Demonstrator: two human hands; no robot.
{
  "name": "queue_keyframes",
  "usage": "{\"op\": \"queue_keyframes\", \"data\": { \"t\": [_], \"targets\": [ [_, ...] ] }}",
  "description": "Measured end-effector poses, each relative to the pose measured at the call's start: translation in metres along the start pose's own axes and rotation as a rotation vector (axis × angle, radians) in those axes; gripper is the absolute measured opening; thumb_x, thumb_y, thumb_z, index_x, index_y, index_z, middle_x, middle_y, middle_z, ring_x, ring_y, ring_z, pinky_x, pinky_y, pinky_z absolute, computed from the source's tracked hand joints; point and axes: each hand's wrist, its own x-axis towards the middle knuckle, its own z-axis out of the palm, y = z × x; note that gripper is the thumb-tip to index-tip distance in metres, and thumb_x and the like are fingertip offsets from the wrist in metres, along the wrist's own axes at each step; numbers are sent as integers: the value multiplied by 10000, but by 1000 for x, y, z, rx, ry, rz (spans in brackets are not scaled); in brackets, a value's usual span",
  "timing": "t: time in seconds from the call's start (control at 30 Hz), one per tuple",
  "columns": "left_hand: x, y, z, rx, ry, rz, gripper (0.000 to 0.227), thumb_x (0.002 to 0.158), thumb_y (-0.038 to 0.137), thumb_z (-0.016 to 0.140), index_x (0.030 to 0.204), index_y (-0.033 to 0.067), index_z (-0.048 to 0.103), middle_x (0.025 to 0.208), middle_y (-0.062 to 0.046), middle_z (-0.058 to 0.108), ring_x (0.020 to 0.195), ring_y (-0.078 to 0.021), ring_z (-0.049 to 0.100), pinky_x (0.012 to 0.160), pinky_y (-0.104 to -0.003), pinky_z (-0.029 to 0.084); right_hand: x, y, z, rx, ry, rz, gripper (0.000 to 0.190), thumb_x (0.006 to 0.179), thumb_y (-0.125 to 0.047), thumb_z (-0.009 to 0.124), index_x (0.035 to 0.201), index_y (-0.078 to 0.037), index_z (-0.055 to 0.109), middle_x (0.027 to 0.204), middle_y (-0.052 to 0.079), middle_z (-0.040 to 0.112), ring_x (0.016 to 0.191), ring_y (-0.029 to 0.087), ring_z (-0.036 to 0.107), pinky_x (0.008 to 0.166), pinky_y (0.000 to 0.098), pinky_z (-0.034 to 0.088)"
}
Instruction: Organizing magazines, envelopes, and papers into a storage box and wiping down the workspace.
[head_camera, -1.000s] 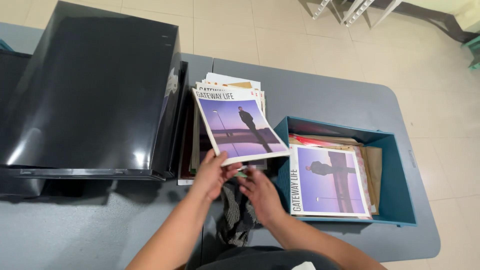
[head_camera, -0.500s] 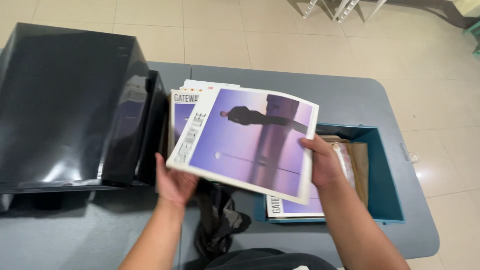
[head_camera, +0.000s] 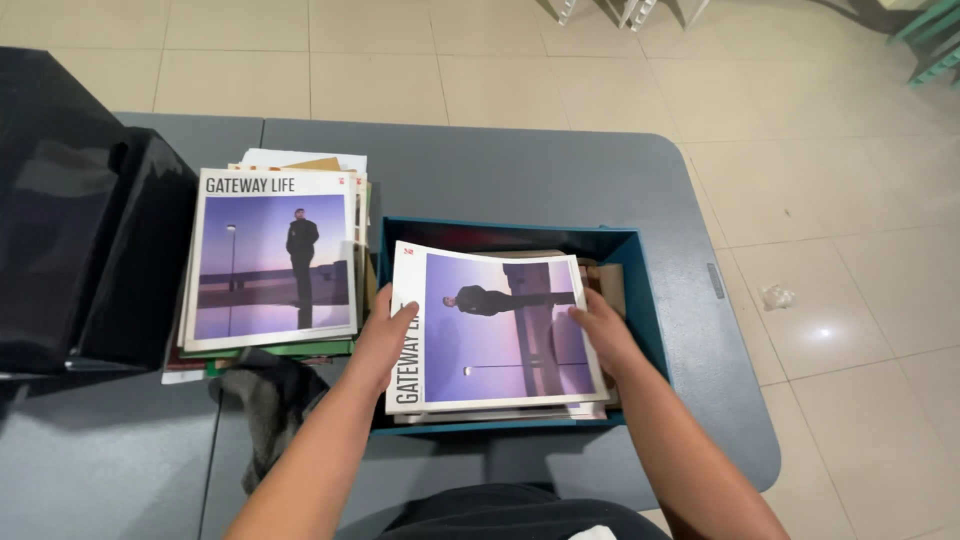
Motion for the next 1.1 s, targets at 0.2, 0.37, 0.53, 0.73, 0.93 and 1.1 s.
{"op": "queue_keyframes", "data": {
  "t": [0.2,0.37,0.53,0.73,0.93,1.1],
  "targets": [
    [14,-23,43,420,168,19,478,933,176,639,1359,-1,516,1272,-176,666,1122,-266,668,948,-390,529,34,44,-19,-30,-143,-23,520,952,-133,577,1462,-43,528,1284,200,697,1102,281,699,931,388,563],
    [2,-14,49,349,131,12,453,937,182,607,1349,14,523,1222,-187,707,1071,-295,685,893,-406,537,52,75,-28,-316,-35,-63,440,937,-177,650,1346,-16,658,1295,238,647,1140,316,661,969,382,525],
    [-4,-1,32,363,108,216,569,939,200,604,1467,67,442,1415,-138,566,1251,-242,581,1006,-360,463,53,68,-11,-450,166,-402,553,893,-192,727,1393,-12,571,1344,205,507,1214,340,556,992,402,469],
    [1,25,-57,491,299,439,553,936,228,609,1445,67,466,1502,-156,441,1357,-306,470,1034,-414,425,11,-15,89,-185,-125,-631,490,942,-165,639,1419,-74,581,1300,127,561,1181,254,639,974,349,547],
    [38,-2,-218,745,595,409,582,928,286,664,1419,12,513,1512,-233,450,1427,-394,409,1169,-453,350,-44,-71,247,307,-653,-265,586,952,-174,599,1511,-52,474,1409,119,546,1273,247,608,946,378,557],
    [79,-57,-325,953,599,270,740,923,405,658,1498,-14,458,1522,-252,480,1428,-418,444,1204,-473,361,-33,-51,357,-16,-614,-141,853,968,-233,687,1627,-15,191,1617,170,379,1471,257,378,1139,343,322]
  ]
}}
